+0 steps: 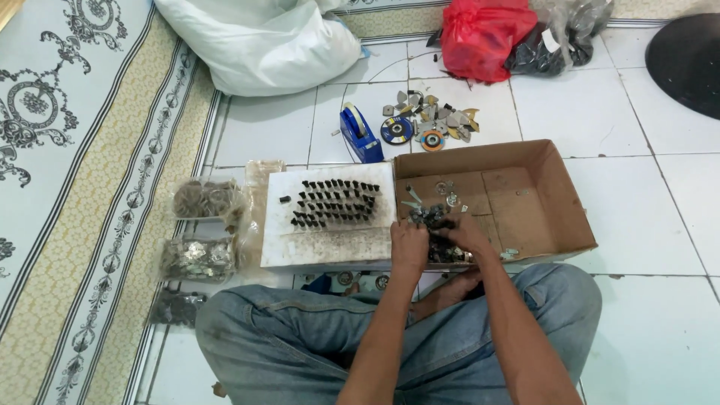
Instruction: Organizing small metal components by picking them from a cardboard box and placing them into a slotted foam tray.
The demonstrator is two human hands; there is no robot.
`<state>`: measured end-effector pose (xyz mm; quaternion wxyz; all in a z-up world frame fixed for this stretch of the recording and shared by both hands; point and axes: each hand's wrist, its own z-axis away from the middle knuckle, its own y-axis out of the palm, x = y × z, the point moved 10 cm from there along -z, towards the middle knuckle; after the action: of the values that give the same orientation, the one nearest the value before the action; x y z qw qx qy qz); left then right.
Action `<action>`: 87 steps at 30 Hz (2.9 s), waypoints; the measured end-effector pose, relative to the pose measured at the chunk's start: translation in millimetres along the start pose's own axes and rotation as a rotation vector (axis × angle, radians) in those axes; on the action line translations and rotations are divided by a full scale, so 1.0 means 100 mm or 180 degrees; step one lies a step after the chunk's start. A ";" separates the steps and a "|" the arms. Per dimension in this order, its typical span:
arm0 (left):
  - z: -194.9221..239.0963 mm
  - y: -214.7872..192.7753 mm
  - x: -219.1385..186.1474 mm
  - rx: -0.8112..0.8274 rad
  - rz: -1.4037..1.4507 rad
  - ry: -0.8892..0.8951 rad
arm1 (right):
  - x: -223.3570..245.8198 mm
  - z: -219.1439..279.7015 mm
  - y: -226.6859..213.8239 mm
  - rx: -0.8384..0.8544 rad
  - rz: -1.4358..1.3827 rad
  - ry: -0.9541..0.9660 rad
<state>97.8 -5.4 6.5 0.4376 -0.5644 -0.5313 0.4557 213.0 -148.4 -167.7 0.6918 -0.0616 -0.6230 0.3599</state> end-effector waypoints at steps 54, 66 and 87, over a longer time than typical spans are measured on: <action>-0.26 -0.20 0.26 -0.0794 0.1931 -0.0529 | 0.18 0.03 -0.29 0.0239 0.0709 0.0116; -0.26 1.58 0.13 -0.0016 0.0655 0.0244 | 0.65 0.26 -0.47 0.0011 0.0307 0.0162; -0.32 0.97 0.17 -0.0027 0.1498 0.0076 | 0.50 0.16 -0.46 -0.0322 -0.0511 0.0488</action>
<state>149.0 6.6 -82.6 0.3232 -0.6799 -0.3819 0.5361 216.1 -159.6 -98.9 0.7600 -0.0738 -0.5885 0.2657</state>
